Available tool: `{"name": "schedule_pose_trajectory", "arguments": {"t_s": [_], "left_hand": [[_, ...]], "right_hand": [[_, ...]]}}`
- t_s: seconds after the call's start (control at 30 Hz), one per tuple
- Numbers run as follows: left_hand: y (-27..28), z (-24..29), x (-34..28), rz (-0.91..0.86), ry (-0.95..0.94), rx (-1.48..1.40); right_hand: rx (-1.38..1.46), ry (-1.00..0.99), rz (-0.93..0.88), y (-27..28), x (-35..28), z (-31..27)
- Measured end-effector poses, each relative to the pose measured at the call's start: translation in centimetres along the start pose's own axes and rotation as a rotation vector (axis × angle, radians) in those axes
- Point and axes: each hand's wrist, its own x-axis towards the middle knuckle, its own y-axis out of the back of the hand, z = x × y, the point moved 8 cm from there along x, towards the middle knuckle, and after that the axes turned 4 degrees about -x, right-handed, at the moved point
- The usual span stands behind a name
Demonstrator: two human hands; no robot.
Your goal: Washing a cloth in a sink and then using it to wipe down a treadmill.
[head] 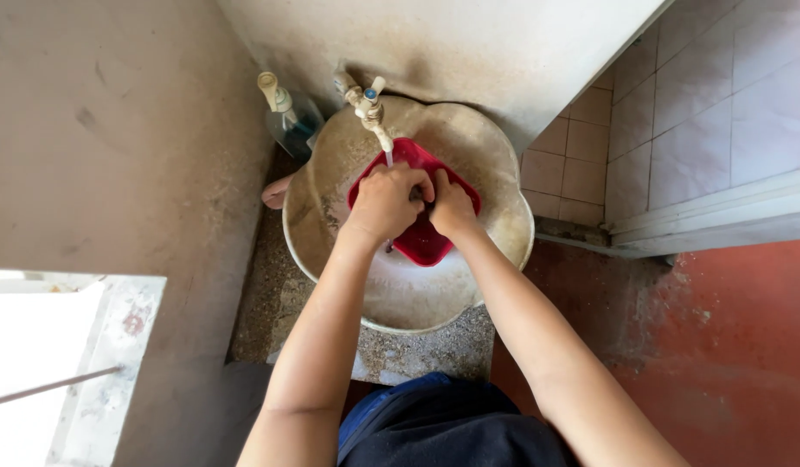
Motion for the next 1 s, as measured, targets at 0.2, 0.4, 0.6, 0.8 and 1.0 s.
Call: {"name": "schedule_pose_trajectory", "arguments": {"t_s": [0.2, 0.4, 0.6, 0.8, 1.0], "left_hand": [[7.1, 4.2, -3.6, 0.055, -0.28, -0.484], [6.4, 0.6, -1.3, 0.051, -0.073, -0.566], [-7.4, -7.3, 3.3, 0.009, 0.105, 0.116], [-10.7, -7.3, 2.7, -0.281, 0.292, 0.372], [-9.2, -6.1, 3.2, -0.21, 0.321, 0.361]], "right_hand": [[1.046, -0.026, -0.196, -1.0, -2.6, -0.9], [0.597, 0.127, 0.128, 3.1, -0.3, 0.8], [0.204, 0.269, 0.311, 5.9, -3.3, -2.1], [-0.28, 0.289, -0.061, -1.6, -2.7, -2.5], [-0.404, 0.207, -0.024, -1.9, -0.9, -1.7]]}}
